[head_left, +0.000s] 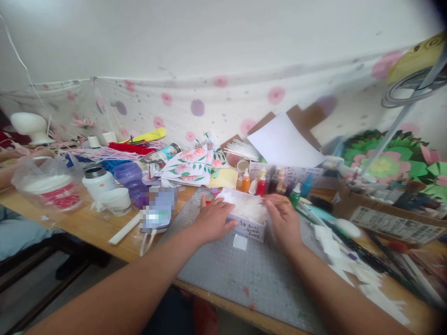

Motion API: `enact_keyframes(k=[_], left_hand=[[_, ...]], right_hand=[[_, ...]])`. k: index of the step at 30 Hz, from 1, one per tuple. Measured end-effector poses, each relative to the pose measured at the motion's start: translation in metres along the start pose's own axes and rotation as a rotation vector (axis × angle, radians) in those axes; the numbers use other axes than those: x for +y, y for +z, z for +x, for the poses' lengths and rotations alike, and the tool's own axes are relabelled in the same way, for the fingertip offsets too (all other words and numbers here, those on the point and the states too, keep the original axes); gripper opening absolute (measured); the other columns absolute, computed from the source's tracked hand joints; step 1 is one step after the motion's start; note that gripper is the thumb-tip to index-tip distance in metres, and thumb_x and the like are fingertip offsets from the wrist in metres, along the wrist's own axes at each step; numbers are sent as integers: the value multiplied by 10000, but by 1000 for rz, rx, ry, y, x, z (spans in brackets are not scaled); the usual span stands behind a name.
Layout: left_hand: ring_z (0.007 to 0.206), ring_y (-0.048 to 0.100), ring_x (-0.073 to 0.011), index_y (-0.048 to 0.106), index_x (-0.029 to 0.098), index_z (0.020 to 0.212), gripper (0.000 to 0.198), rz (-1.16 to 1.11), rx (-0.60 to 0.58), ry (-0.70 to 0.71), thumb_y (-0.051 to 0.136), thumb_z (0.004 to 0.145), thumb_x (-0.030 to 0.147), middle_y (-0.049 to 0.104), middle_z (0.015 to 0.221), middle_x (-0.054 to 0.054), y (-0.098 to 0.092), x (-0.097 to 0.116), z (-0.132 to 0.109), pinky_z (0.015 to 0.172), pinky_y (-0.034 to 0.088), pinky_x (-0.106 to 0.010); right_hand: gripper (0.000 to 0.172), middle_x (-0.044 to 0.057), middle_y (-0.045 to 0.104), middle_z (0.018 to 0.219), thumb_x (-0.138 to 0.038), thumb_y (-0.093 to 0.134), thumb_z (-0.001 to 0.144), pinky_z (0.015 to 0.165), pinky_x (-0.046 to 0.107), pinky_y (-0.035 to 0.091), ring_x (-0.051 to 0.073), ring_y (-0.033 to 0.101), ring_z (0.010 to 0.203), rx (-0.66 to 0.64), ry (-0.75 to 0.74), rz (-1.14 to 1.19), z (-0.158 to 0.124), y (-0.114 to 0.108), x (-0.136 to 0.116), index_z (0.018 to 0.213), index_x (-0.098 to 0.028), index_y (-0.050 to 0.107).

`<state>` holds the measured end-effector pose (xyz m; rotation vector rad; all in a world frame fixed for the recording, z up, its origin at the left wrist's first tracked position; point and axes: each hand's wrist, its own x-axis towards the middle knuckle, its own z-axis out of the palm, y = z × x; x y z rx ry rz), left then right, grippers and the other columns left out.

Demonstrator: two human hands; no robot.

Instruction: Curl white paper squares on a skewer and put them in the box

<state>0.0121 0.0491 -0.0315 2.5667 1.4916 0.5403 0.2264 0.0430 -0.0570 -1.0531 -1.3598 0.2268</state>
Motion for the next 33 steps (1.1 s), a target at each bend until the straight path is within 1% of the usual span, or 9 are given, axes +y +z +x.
enact_keyframes(k=[4, 7, 10, 13, 15, 18, 24, 26, 33], left_hand=[[1318, 457, -351, 639, 254, 1187, 343, 16, 61, -5, 608, 859, 349, 595, 1368, -127, -3, 0, 0, 1120, 53, -698], [1290, 470, -331, 653, 231, 1127, 267, 36, 165, -52, 545, 883, 250, 581, 1361, -124, -14, 0, 0, 1109, 144, -668], [1129, 571, -271, 666, 190, 1039, 246, 36, 190, -51, 457, 910, 183, 656, 1175, -121, -24, 2, -3, 1014, 376, -495], [925, 630, -229, 687, 190, 939, 212, 18, 67, 34, 477, 907, 192, 693, 937, -75, -23, 9, -10, 829, 468, -354], [875, 638, -228, 702, 207, 886, 145, 13, -42, 97, 558, 874, 220, 695, 880, -53, -16, 17, -14, 794, 472, -338], [913, 640, -271, 716, 198, 915, 126, 20, -141, 121, 666, 811, 247, 699, 959, -83, -2, 28, -18, 796, 480, -368], [989, 594, -321, 696, 175, 846, 90, -1, -183, 55, 701, 771, 224, 662, 934, -100, 13, 33, -18, 845, 461, -430], [972, 583, -303, 667, 174, 760, 27, -49, -197, 39, 684, 768, 193, 645, 900, -87, 14, 34, -18, 833, 452, -411], [650, 514, -169, 478, 200, 643, 186, -377, -142, -91, 587, 793, 215, 541, 658, 12, -5, 37, -22, 631, 380, -298]], right_hand=[[225, 83, 694, 946, -406, 581, 877, 910, 465, 495, 249, 636, 958, -61, -14, -43, 1, 0, 6, 787, -255, 722], [204, 93, 687, 1018, -380, 638, 826, 921, 492, 474, 271, 625, 991, -131, -16, -100, 1, 2, 12, 712, -241, 733], [188, 82, 697, 1035, -349, 692, 761, 926, 522, 451, 300, 606, 1015, -195, -13, -151, 0, 5, 17, 608, -244, 719], [183, 72, 686, 1051, -345, 679, 773, 947, 506, 444, 286, 601, 1030, -186, -14, -172, 1, 3, 15, 623, -249, 722], [193, 77, 670, 1055, -356, 646, 812, 968, 489, 439, 271, 602, 1038, -136, -23, -171, 2, 0, 11, 677, -245, 728], [205, 89, 653, 1040, -359, 602, 861, 962, 468, 453, 257, 611, 1031, -47, -56, -159, 3, -4, 2, 758, -234, 728], [171, 84, 664, 979, -324, 610, 871, 882, 446, 506, 243, 643, 949, -16, -137, -134, -1, -5, -5, 774, -236, 720], [161, 75, 678, 946, -313, 620, 868, 863, 440, 516, 238, 655, 917, -34, -157, -123, -2, -4, -5, 758, -247, 715], [125, 64, 695, 902, -246, 617, 879, 805, 410, 539, 225, 667, 885, -72, -244, -49, -7, -6, -18, 793, -253, 707]])
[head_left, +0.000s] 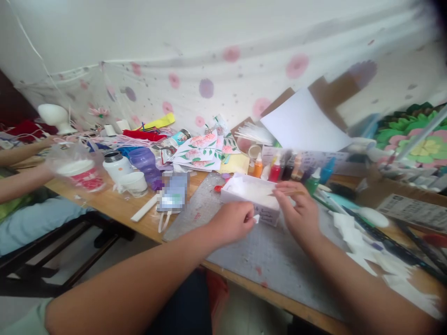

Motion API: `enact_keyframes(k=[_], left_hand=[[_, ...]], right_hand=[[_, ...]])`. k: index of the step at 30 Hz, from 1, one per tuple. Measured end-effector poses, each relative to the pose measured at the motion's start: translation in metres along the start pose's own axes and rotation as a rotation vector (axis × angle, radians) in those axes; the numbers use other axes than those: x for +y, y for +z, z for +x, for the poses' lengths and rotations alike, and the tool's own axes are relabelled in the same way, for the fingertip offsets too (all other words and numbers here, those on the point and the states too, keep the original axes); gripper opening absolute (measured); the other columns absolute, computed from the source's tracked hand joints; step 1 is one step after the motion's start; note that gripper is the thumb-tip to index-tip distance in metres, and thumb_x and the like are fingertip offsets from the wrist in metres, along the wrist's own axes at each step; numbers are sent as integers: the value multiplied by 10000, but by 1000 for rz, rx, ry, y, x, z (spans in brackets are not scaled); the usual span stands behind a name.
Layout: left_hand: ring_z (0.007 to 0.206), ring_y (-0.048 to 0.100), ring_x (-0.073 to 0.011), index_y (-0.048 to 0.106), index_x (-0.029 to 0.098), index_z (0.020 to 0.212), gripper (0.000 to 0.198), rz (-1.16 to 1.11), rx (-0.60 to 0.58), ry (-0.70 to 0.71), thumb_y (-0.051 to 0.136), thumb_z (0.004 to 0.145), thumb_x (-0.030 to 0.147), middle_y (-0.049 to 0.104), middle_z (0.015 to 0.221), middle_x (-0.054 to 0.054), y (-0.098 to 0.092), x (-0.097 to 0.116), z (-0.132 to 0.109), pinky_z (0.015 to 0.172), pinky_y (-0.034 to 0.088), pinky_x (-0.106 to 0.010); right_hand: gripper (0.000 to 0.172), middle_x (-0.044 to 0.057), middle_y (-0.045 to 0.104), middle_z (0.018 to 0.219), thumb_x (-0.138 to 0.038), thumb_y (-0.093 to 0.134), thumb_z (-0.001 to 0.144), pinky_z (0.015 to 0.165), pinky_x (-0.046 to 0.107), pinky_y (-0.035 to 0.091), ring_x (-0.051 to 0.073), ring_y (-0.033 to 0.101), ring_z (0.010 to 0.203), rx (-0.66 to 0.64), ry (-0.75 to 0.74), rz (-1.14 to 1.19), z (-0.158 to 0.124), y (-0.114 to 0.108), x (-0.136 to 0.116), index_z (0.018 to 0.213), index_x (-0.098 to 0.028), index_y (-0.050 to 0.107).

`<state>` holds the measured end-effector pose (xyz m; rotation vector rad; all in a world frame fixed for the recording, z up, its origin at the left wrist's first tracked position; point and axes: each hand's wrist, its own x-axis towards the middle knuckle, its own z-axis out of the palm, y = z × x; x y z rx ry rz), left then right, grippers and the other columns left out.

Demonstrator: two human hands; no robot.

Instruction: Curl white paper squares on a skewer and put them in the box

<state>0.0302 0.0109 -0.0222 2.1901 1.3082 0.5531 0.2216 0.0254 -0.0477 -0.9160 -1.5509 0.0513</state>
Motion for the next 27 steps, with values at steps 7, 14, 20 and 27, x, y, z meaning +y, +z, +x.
enact_keyframes(k=[7, 14, 20, 27], left_hand=[[614, 495, -120, 361, 214, 644, 279, -483, 78, -101, 569, 787, 335, 529, 658, 30, -25, -1, -16, 589, 384, -250], [600, 378, -93, 414, 198, 689, 316, -652, 30, -111, 717, 685, 286, 450, 681, 60, -25, -3, -15, 548, 301, -230], [755, 490, -126, 543, 213, 999, 351, -677, -35, -43, 743, 712, 238, 546, 874, 26, -24, -14, -11, 654, 377, -257], [783, 566, -133, 591, 202, 1013, 327, -787, -98, -68, 739, 722, 197, 626, 968, -1, -27, -13, -10, 686, 432, -273]], right_hand=[[148, 17, 723, 858, -159, 602, 892, 721, 304, 558, 172, 681, 818, -119, -73, 156, -8, -2, -32, 920, -254, 712], [194, 26, 759, 896, -178, 584, 924, 841, 353, 554, 197, 669, 944, -205, 119, 511, -18, 3, -41, 956, -277, 748], [161, 31, 752, 899, -253, 611, 925, 810, 358, 573, 200, 658, 979, -224, 273, 647, -20, 9, -42, 922, -301, 765], [189, 17, 728, 925, -212, 599, 933, 808, 333, 565, 177, 647, 983, -221, 277, 678, -22, 8, -44, 940, -311, 760]])
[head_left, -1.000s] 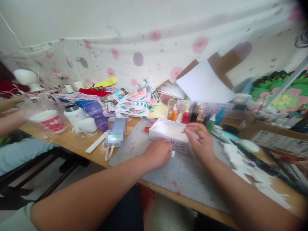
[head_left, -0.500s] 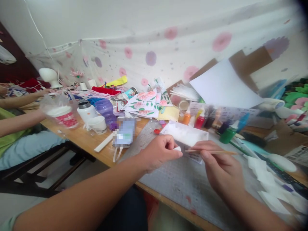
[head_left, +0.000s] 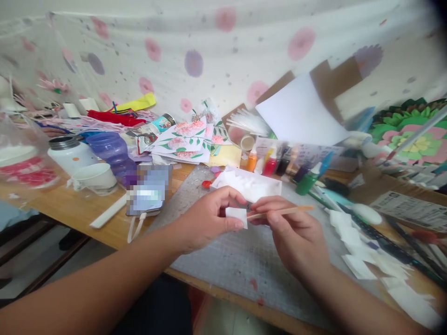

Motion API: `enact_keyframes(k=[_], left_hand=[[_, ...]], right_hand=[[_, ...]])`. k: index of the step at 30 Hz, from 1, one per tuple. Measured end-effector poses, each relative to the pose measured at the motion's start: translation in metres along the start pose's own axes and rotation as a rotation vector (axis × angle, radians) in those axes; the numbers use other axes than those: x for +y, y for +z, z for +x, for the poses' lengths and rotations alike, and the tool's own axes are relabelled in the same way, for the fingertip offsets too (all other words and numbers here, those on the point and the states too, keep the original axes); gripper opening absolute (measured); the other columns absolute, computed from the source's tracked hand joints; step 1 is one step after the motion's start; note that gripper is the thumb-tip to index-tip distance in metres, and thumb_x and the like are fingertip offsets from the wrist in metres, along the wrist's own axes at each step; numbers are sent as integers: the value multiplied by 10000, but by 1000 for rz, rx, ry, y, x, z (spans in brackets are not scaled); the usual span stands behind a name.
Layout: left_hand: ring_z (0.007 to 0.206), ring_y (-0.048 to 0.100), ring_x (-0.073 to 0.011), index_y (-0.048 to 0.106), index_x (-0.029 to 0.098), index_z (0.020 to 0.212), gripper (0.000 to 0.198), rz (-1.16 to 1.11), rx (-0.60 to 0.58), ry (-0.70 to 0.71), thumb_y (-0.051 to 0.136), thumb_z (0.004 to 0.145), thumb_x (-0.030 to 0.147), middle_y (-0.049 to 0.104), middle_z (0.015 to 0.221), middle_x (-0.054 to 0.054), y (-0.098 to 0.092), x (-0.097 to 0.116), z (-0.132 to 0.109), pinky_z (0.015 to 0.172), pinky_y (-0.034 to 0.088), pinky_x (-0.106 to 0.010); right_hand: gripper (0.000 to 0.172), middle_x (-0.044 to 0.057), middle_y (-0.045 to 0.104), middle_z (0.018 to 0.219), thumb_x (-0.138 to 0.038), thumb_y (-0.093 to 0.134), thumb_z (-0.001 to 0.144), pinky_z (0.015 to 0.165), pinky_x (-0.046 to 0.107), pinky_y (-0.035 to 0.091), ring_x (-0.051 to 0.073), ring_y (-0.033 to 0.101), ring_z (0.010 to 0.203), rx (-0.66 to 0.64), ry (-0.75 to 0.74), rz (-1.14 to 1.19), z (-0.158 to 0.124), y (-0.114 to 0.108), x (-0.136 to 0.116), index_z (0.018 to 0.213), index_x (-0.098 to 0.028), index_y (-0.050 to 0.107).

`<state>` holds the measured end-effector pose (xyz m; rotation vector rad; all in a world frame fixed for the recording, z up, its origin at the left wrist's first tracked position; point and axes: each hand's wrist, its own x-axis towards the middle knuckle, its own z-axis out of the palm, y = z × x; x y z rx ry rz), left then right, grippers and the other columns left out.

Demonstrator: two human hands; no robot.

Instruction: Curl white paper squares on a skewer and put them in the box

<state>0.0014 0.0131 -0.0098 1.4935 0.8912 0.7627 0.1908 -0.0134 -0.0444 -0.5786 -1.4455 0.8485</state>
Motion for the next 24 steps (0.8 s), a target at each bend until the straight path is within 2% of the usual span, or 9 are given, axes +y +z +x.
enact_keyframes(k=[3, 6, 11, 18, 24], left_hand=[[690, 580, -116, 618, 172, 936, 212, -68, -1, -69, 700, 741, 166, 635, 796, 21, 2, 7, -1, 652, 437, -259], [656, 567, -99, 652, 154, 811, 36, -40, -10, -64, 669, 786, 174, 639, 708, 26, 1, 9, -3, 636, 415, -235], [656, 558, -94, 652, 151, 743, 81, -144, -45, -18, 669, 812, 190, 649, 684, 23, 0, 8, -4, 650, 410, -231], [702, 596, -108, 630, 146, 762, 105, -410, -161, -57, 658, 844, 205, 673, 719, -7, 5, 7, -6, 703, 450, -245], [690, 584, -110, 629, 141, 776, 109, -527, -189, -77, 687, 842, 206, 650, 703, -9, 4, 5, -7, 691, 479, -252]], right_hand=[[206, 9, 728, 922, -184, 597, 931, 814, 326, 559, 169, 644, 973, -1, -24, -4, -1, -1, -2, 970, -314, 752], [216, 2, 730, 914, -175, 586, 937, 837, 330, 551, 162, 650, 956, 0, -60, -38, 1, 0, -4, 971, -313, 748], [221, 12, 753, 922, -164, 576, 938, 867, 367, 549, 176, 671, 949, -22, -153, -79, 4, -2, -6, 1015, -296, 736], [276, 36, 756, 972, -125, 585, 916, 844, 374, 561, 196, 677, 976, -81, -241, -184, 2, -5, -16, 1110, -276, 711], [259, 63, 759, 965, -122, 590, 911, 808, 350, 584, 194, 697, 947, -95, -287, -216, 3, -3, -26, 1109, -239, 711]])
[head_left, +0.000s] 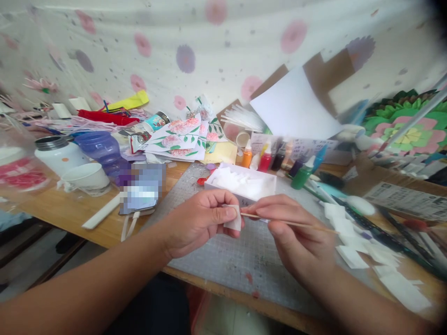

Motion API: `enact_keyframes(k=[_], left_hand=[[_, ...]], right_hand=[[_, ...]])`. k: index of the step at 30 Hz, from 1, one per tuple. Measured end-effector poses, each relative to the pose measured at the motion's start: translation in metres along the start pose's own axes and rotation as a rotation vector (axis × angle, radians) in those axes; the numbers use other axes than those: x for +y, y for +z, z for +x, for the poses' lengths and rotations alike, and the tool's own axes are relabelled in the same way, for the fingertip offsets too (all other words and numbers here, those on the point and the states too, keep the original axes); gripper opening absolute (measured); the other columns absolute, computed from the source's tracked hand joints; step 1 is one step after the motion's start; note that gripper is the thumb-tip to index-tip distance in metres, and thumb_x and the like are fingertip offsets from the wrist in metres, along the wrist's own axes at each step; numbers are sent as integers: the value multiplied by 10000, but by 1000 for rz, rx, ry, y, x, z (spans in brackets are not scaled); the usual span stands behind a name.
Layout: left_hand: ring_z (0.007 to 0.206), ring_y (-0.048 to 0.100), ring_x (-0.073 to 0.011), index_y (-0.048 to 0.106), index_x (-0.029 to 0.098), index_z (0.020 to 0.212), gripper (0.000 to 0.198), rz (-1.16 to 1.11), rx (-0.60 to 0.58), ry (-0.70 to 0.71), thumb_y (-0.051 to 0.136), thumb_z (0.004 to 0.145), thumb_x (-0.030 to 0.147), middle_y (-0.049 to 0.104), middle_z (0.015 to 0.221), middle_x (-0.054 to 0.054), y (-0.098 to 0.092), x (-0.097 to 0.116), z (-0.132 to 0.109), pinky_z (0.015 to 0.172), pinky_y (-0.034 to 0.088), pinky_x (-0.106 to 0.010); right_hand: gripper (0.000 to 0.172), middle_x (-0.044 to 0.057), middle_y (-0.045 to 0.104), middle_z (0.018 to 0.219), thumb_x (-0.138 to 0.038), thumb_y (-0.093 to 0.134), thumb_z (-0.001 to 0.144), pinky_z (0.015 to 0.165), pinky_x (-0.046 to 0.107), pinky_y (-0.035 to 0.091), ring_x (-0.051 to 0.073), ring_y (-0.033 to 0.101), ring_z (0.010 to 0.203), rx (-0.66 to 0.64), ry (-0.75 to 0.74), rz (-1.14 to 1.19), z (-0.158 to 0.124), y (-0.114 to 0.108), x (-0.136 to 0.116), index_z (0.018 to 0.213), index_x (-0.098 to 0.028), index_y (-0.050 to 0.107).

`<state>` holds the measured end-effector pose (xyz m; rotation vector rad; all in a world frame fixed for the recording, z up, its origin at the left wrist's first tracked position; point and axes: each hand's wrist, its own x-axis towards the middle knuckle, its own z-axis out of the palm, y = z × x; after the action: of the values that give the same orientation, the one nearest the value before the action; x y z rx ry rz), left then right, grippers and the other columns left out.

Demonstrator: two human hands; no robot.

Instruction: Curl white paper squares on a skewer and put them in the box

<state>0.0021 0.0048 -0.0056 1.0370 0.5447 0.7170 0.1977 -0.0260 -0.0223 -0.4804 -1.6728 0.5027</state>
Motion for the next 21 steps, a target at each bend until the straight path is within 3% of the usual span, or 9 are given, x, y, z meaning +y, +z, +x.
enact_keyframes(k=[21], left_hand=[[674, 598, -123, 648, 147, 766, 118, 46, -1, -14, 720, 807, 231, 674, 699, -21, 3, 0, 0, 674, 458, -261]], right_hand=[[227, 65, 759, 912, -117, 599, 897, 771, 341, 594, 199, 710, 905, -9, -31, -82, 3, -2, -3, 1058, -225, 716]])
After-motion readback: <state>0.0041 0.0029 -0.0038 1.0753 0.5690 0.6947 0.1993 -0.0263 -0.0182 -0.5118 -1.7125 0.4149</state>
